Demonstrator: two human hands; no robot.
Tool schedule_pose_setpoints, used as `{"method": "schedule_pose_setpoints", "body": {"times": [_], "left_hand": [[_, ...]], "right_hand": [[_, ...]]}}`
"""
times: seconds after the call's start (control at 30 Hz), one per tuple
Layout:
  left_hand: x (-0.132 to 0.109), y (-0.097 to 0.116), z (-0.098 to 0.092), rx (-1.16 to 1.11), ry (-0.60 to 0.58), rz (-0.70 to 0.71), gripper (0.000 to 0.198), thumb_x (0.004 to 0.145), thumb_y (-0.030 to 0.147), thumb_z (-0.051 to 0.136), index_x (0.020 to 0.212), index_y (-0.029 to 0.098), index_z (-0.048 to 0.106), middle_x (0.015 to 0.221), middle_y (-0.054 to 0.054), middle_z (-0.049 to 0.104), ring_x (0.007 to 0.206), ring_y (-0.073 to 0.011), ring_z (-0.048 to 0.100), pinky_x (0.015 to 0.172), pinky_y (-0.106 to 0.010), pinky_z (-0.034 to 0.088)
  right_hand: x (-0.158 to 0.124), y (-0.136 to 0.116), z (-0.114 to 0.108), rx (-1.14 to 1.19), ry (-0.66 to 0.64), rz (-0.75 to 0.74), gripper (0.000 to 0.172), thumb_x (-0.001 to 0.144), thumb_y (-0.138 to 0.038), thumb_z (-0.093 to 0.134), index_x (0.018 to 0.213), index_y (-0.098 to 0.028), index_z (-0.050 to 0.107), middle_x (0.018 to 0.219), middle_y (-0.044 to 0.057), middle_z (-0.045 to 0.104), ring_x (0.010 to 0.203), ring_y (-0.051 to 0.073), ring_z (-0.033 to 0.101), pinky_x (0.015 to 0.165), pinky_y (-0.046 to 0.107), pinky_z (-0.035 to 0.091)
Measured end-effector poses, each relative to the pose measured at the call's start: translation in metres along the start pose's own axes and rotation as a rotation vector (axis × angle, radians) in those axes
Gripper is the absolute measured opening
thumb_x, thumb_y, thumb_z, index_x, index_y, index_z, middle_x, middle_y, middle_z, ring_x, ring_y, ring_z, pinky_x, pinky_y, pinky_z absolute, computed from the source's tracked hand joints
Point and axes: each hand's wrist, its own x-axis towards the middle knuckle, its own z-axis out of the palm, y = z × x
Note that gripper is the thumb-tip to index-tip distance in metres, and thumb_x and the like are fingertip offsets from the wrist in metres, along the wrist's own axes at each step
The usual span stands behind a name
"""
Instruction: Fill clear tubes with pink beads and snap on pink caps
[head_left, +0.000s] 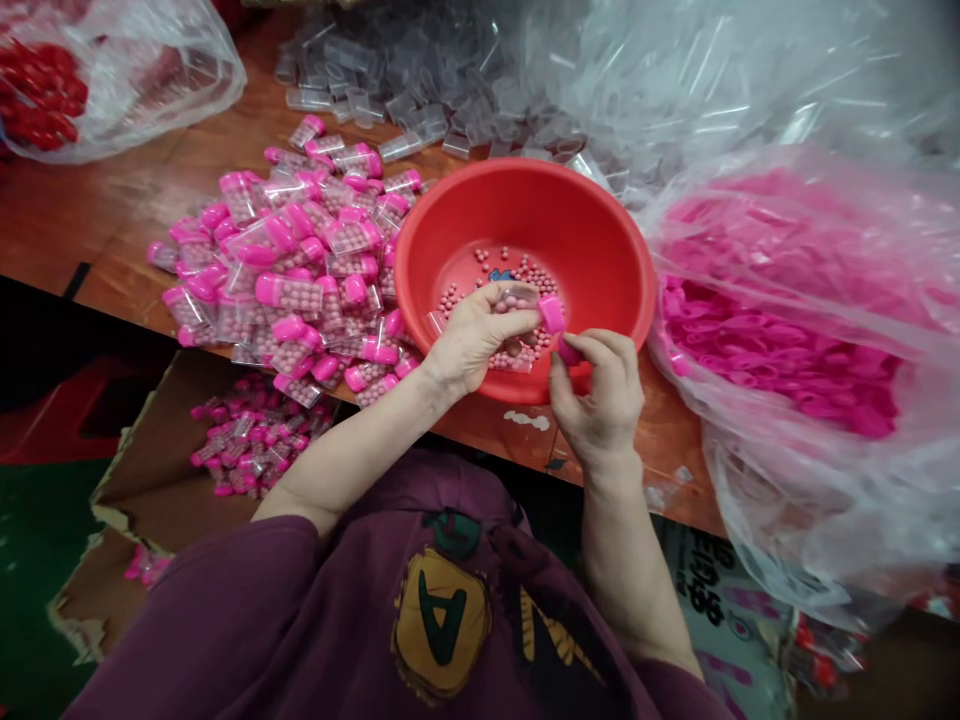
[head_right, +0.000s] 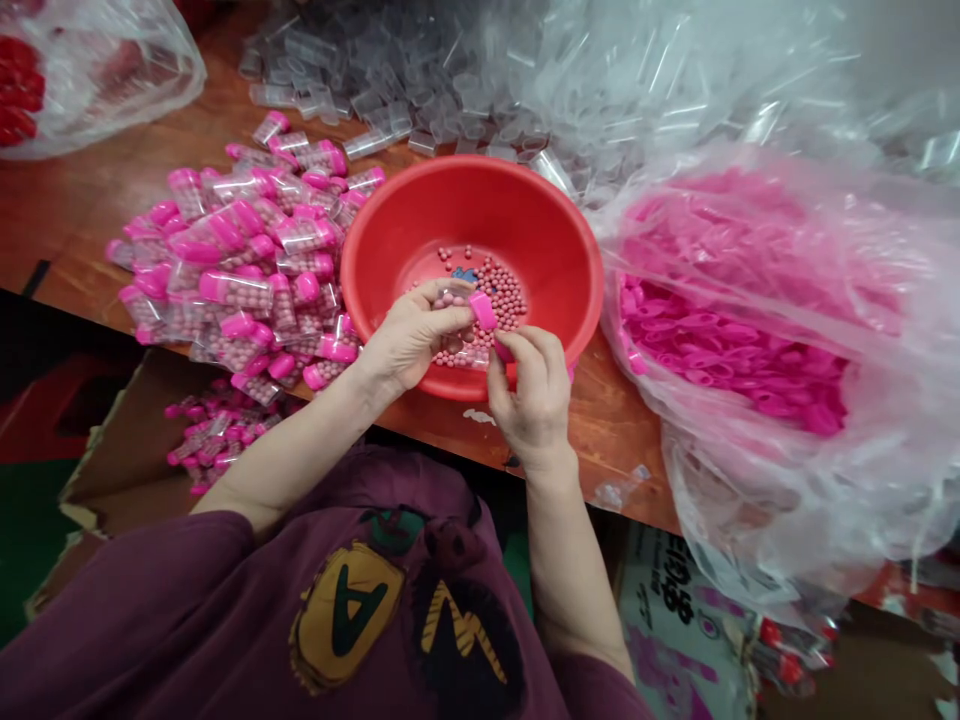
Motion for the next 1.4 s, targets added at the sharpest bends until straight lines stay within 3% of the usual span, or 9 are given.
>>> {"method": "schedule_pose_setpoints", "body": {"times": [0.17, 0.27, 0.37, 0.5, 0.67, 0.87, 1.07, 1.27, 1.4], "left_hand": [[-0.002, -0.002, 0.002, 0.043, 0.009, 0.016, 0.029, 0.082, 0.0, 0.082, 0.101, 0.017, 0.068, 0.074, 0.01, 0.059, 0.055, -0.0019, 0.054, 0.055, -0.019, 0.039], [-0.003, -0.004, 0.002, 0.061, -0.001, 0.041, 0.03, 0.082, 0.002, 0.086, 0.101, 0.018, 0.068, 0.074, 0.009, 0.058, 0.056, -0.0023, 0.051, 0.055, -0.02, 0.038], [-0.003, -0.005, 0.0, 0.078, -0.07, 0.019, 0.031, 0.085, 0.005, 0.086, 0.108, 0.018, 0.069, 0.08, 0.006, 0.064, 0.064, -0.0058, 0.059, 0.06, -0.022, 0.042], [-0.004, -0.005, -0.006, 0.086, -0.248, -0.021, 0.021, 0.098, 0.017, 0.076, 0.119, 0.018, 0.074, 0.097, -0.001, 0.073, 0.079, -0.0105, 0.069, 0.067, -0.024, 0.048], [-0.003, -0.01, -0.009, 0.073, -0.325, -0.021, 0.018, 0.102, 0.026, 0.077, 0.118, 0.017, 0.074, 0.098, -0.003, 0.074, 0.08, -0.0106, 0.071, 0.071, -0.025, 0.052], [-0.001, -0.014, -0.01, 0.111, -0.329, 0.005, 0.02, 0.102, 0.025, 0.079, 0.117, 0.013, 0.079, 0.098, -0.006, 0.077, 0.075, -0.0101, 0.068, 0.064, -0.025, 0.047], [-0.003, -0.009, -0.009, 0.086, -0.371, -0.06, 0.017, 0.102, 0.027, 0.079, 0.113, 0.015, 0.081, 0.097, -0.004, 0.074, 0.071, -0.0096, 0.066, 0.056, -0.022, 0.043], [-0.003, -0.009, -0.005, 0.075, -0.253, -0.067, 0.016, 0.104, 0.027, 0.078, 0.116, 0.017, 0.079, 0.088, 0.0, 0.073, 0.068, -0.0053, 0.062, 0.063, -0.018, 0.045], [-0.004, -0.01, -0.003, 0.105, -0.204, -0.041, 0.012, 0.106, 0.023, 0.076, 0.116, 0.017, 0.078, 0.084, 0.002, 0.07, 0.066, -0.0042, 0.06, 0.065, -0.017, 0.045]], "right_hand": [[-0.003, -0.014, 0.014, 0.42, -0.033, 0.32, 0.046, 0.103, -0.037, 0.079, 0.146, -0.032, 0.062, 0.117, 0.004, 0.075, 0.094, 0.02, 0.076, 0.081, 0.037, 0.069], [0.0, -0.02, 0.018, 0.399, -0.012, 0.392, 0.037, 0.105, -0.04, 0.078, 0.139, -0.03, 0.07, 0.116, 0.004, 0.078, 0.098, 0.02, 0.077, 0.091, 0.041, 0.068], [0.01, -0.018, 0.01, 0.379, 0.047, 0.447, 0.024, 0.108, -0.042, 0.073, 0.129, -0.03, 0.078, 0.114, 0.004, 0.08, 0.097, 0.02, 0.077, 0.092, 0.041, 0.068], [0.033, -0.01, -0.008, 0.366, 0.064, 0.427, 0.018, 0.106, -0.04, 0.077, 0.12, -0.032, 0.084, 0.108, 0.002, 0.08, 0.081, 0.015, 0.073, 0.077, 0.035, 0.065], [0.048, -0.01, -0.016, 0.276, 0.009, 0.368, 0.011, 0.101, -0.036, 0.083, 0.11, -0.03, 0.086, 0.107, 0.003, 0.081, 0.095, 0.02, 0.078, 0.086, 0.039, 0.066], [0.049, -0.009, -0.017, 0.29, -0.046, 0.43, 0.01, 0.1, -0.031, 0.081, 0.108, -0.029, 0.087, 0.103, 0.002, 0.081, 0.091, 0.019, 0.077, 0.082, 0.037, 0.063], [0.053, -0.01, -0.02, 0.236, -0.063, 0.422, 0.011, 0.1, -0.037, 0.081, 0.104, -0.027, 0.086, 0.099, 0.003, 0.081, 0.089, 0.02, 0.076, 0.08, 0.038, 0.063], [0.046, -0.011, -0.011, 0.192, -0.054, 0.343, 0.013, 0.103, -0.035, 0.077, 0.108, -0.028, 0.086, 0.104, 0.005, 0.081, 0.091, 0.021, 0.078, 0.084, 0.041, 0.066], [0.048, -0.007, -0.018, 0.183, -0.152, 0.3, 0.013, 0.104, -0.037, 0.077, 0.108, -0.029, 0.087, 0.106, 0.005, 0.081, 0.094, 0.022, 0.078, 0.085, 0.042, 0.067]]}}
